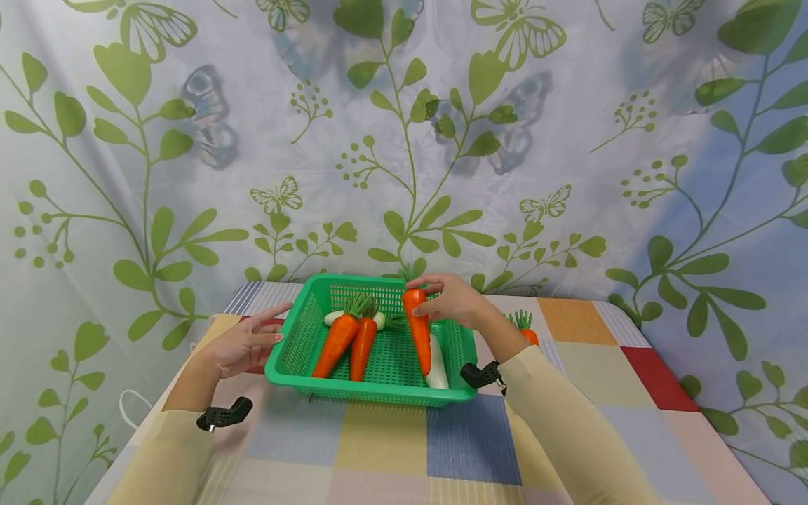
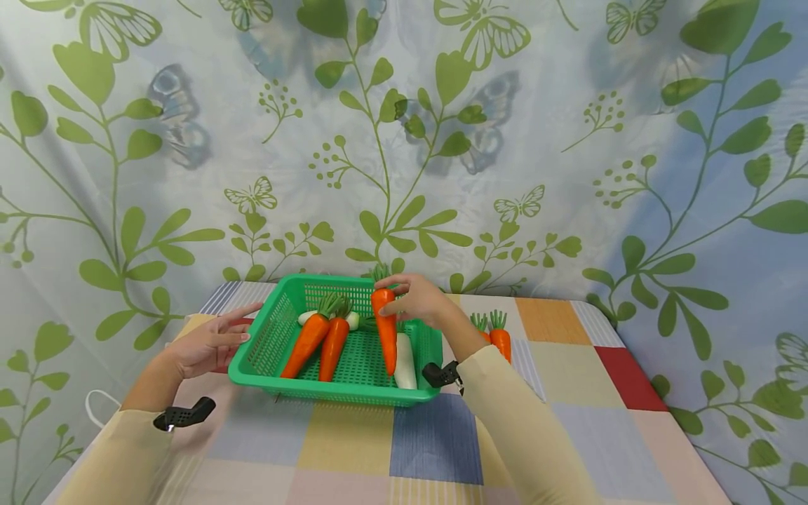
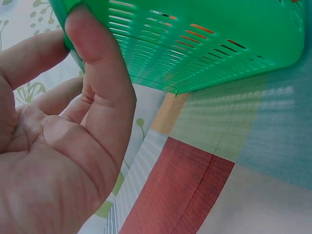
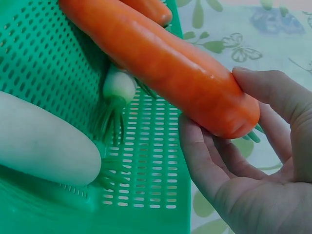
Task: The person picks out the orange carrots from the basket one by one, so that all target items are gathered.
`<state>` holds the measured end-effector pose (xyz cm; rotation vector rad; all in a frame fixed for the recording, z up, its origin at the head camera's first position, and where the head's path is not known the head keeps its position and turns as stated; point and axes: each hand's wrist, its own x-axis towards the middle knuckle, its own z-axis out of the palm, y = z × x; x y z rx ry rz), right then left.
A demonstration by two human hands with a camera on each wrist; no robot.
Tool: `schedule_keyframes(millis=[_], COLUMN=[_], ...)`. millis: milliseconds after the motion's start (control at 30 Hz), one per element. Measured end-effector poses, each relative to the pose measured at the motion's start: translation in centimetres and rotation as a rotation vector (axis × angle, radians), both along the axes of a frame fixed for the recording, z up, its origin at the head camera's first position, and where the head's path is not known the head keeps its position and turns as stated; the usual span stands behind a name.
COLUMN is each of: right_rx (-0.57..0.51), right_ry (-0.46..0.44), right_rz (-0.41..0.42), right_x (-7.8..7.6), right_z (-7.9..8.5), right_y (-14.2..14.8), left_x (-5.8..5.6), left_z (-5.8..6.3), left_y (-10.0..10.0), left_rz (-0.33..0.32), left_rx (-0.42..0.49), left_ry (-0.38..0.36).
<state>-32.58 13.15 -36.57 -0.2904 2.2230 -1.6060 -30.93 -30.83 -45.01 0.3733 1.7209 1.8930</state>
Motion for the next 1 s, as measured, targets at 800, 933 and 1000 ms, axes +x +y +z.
schedule_keyframes(millis=[800,933,1000], right_rx=[-0.125,-0.154,-0.174], right_ry=[0.083,0.103,0.112], right_rz=[-0.178,-0.207,-0.216], right_x=[2.4,2.8,3.0], right_z=[-0.7,-1.0,-1.2], right_y=[4.7,5.5,5.9], left_x=[0.0,-0.1,-0.1], left_z=[0.2,0.1,0.0], left_y=[0.1,0.1,0.0], left_rz=[0.005,0.006,0.008], left_rx=[-0.009,-0.009,-0.008], left_ry=[-0.007,-0.005,-0.003])
